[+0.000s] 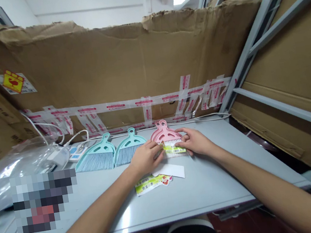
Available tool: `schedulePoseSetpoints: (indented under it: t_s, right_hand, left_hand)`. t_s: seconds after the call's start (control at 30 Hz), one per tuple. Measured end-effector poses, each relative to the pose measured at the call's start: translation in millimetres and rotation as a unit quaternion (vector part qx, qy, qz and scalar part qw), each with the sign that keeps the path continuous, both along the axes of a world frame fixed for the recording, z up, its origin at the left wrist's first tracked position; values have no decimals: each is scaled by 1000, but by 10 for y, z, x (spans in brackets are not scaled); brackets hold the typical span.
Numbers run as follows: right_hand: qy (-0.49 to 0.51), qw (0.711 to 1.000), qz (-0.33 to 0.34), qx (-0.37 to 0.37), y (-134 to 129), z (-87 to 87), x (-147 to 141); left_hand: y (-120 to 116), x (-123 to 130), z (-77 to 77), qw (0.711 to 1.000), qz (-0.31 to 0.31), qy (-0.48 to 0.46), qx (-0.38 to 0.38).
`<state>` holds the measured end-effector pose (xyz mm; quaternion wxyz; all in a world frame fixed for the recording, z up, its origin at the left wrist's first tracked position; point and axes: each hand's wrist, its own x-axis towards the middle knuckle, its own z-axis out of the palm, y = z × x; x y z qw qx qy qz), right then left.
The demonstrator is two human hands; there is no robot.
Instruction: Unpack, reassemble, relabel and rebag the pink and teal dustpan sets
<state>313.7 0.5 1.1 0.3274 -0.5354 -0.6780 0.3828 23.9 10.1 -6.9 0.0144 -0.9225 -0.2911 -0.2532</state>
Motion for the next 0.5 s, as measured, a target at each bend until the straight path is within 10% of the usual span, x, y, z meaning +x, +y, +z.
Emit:
schedulePoseSetpoints:
  t_s: [0.5]
  right_hand:
    - [-133,975,-34,175,65,-75,5]
  left_hand:
    - [74,-15,-51,1000,6,-12,12]
